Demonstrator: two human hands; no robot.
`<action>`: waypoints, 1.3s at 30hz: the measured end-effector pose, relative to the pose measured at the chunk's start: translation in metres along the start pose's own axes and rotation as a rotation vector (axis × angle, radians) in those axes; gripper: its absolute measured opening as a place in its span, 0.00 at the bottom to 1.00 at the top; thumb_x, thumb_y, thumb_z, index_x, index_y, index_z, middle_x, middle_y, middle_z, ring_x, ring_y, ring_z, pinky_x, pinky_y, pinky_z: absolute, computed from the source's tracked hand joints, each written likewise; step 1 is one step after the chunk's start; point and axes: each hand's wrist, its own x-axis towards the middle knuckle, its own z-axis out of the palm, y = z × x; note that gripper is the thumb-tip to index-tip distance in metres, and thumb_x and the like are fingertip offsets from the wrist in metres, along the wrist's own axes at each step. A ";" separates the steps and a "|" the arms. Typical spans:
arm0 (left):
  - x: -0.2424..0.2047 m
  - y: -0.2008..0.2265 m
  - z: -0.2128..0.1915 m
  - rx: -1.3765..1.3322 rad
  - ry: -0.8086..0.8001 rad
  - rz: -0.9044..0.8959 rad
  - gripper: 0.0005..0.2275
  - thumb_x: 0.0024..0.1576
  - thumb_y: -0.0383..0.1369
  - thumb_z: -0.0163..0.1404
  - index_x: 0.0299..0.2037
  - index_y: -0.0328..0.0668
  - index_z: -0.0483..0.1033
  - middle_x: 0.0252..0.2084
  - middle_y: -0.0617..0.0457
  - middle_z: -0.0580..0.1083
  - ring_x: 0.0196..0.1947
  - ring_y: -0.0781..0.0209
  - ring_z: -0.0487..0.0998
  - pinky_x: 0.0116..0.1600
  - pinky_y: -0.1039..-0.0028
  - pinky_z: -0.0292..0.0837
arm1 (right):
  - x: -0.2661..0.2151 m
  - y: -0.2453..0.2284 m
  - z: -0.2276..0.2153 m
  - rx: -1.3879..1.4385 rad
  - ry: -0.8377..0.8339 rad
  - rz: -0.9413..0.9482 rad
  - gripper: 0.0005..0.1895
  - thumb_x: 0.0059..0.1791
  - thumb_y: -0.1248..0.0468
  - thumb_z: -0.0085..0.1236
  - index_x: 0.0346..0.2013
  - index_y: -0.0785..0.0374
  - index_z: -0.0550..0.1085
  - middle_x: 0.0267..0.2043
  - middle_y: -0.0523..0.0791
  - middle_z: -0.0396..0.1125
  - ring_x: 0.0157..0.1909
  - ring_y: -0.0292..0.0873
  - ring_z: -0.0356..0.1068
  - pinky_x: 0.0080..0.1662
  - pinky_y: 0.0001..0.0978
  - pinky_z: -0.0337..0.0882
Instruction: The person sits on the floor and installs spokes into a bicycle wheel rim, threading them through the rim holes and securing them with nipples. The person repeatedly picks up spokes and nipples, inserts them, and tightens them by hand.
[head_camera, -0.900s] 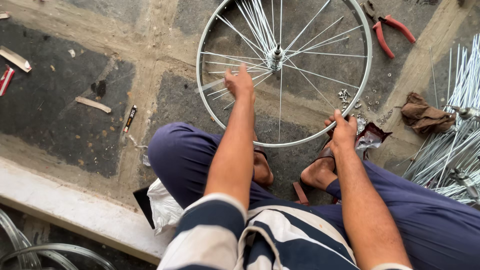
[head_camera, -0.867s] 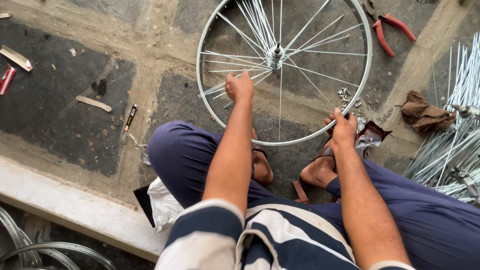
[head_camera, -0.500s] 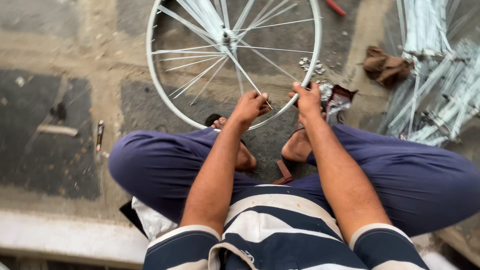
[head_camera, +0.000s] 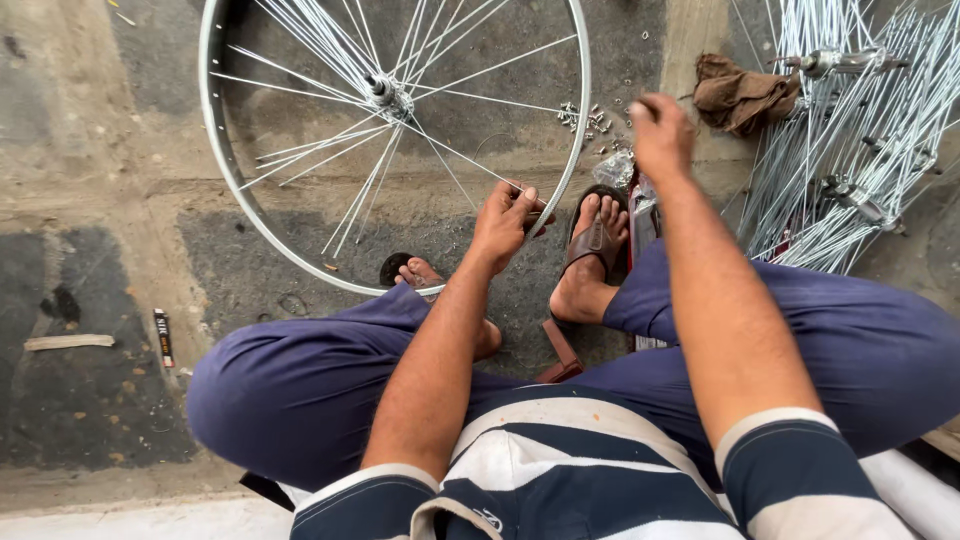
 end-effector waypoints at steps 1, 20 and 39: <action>0.001 0.000 0.001 -0.009 -0.003 0.007 0.11 0.66 0.36 0.47 0.47 0.34 0.65 0.39 0.43 0.78 0.37 0.53 0.83 0.38 0.66 0.78 | 0.000 0.018 -0.005 -0.130 -0.021 0.030 0.12 0.54 0.59 0.59 0.49 0.59 0.80 0.49 0.49 0.76 0.50 0.49 0.74 0.52 0.45 0.72; -0.002 0.003 0.002 -0.103 0.019 -0.054 0.10 0.65 0.35 0.49 0.45 0.34 0.68 0.47 0.40 0.79 0.46 0.58 0.81 0.50 0.68 0.77 | 0.002 0.103 0.008 -0.367 0.097 0.156 0.07 0.43 0.65 0.70 0.35 0.51 0.85 0.40 0.45 0.78 0.42 0.49 0.76 0.48 0.39 0.74; -0.006 0.011 0.007 -0.043 0.046 -0.063 0.08 0.64 0.35 0.49 0.45 0.38 0.69 0.46 0.45 0.79 0.47 0.62 0.80 0.53 0.70 0.77 | 0.026 0.040 0.046 -0.044 -0.185 0.031 0.09 0.51 0.65 0.63 0.45 0.58 0.81 0.46 0.45 0.76 0.46 0.41 0.76 0.52 0.33 0.76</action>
